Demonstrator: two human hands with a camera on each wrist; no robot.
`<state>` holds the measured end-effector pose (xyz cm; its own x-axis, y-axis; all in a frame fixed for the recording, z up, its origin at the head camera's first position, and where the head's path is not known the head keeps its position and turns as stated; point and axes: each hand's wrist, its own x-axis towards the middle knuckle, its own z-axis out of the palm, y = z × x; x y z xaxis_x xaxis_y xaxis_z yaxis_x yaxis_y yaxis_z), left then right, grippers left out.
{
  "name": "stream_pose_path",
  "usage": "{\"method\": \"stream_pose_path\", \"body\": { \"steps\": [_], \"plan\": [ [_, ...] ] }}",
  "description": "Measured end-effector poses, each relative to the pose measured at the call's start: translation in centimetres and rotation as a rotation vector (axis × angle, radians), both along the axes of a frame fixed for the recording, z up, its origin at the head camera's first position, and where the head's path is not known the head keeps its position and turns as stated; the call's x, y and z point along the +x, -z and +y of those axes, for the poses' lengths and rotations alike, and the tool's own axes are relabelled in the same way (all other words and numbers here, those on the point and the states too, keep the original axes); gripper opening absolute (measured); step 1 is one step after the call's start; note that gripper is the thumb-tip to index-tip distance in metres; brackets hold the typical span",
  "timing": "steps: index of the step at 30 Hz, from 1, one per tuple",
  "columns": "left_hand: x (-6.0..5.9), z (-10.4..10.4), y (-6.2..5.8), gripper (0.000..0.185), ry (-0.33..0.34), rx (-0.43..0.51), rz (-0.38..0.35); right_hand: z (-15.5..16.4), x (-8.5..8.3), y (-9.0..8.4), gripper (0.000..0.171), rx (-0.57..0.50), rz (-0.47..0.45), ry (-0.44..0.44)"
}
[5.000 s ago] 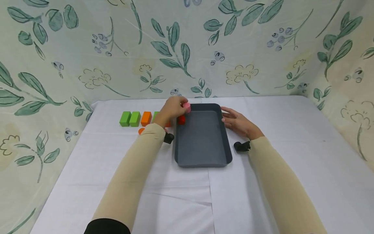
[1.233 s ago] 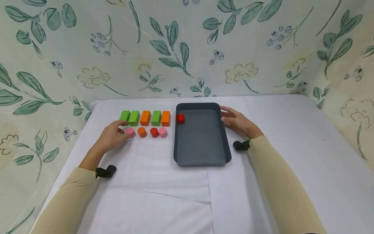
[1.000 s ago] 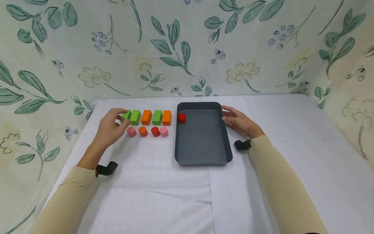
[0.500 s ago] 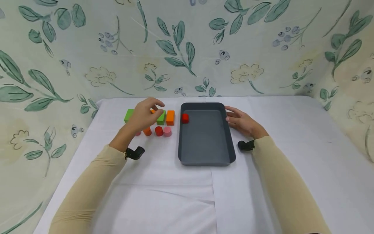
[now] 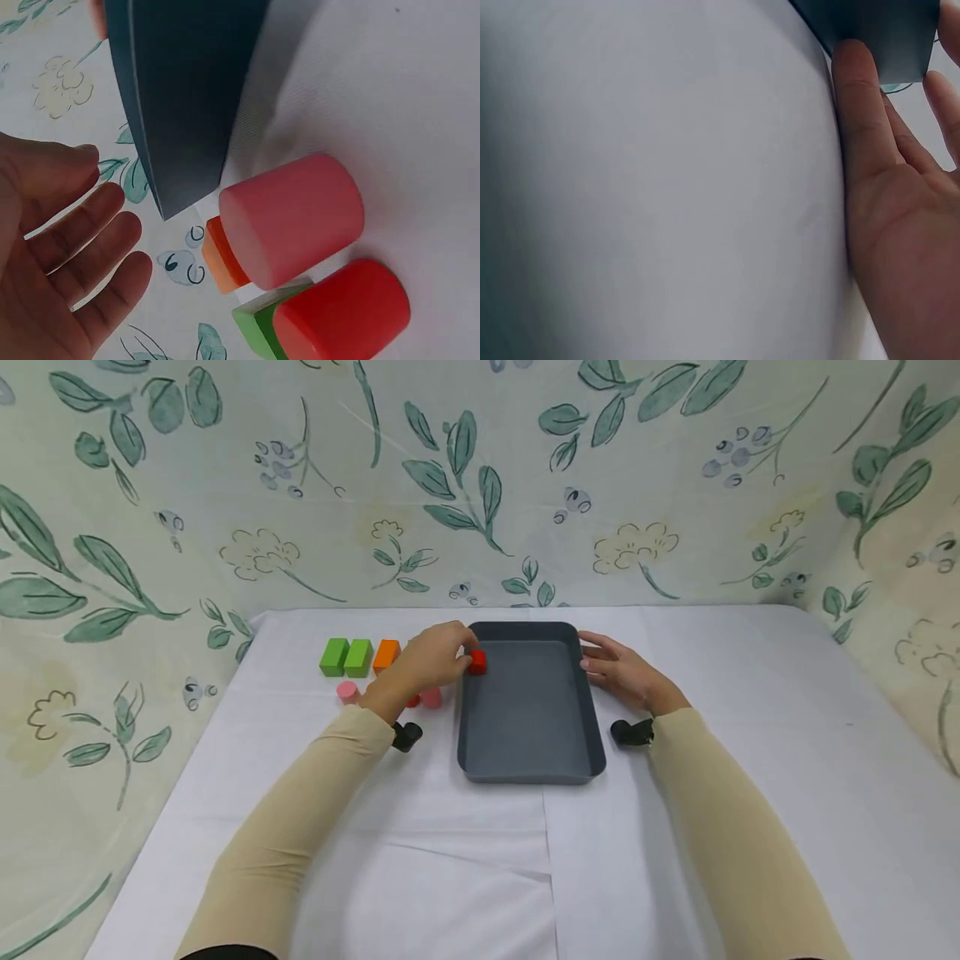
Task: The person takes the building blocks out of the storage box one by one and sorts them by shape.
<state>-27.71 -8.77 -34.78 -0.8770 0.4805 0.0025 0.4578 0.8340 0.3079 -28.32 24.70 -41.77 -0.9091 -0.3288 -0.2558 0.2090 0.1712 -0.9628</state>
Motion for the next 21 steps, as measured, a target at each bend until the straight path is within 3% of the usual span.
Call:
{"method": "stream_pose_path", "body": {
  "steps": [3, 8, 14, 21],
  "plan": [
    [-0.2, 0.7, 0.4, 0.031, 0.036, -0.105, 0.034, -0.1, 0.1, 0.0, 0.072, -0.003, 0.002, 0.002],
    [-0.7, 1.6, 1.7, 0.036, 0.026, -0.218, 0.047, -0.2, 0.0, 0.1, 0.072, -0.008, 0.015, -0.007],
    [-1.1, 2.0, 3.2, 0.036, 0.000, -0.265, 0.083, -0.2, -0.1, 0.2, 0.070, -0.014, 0.003, -0.001],
    [-1.3, 2.6, 3.1, 0.034, -0.009, -0.293, 0.098, -0.1, 0.0, 0.1, 0.072, 0.000, 0.004, -0.006]
  ]
}}
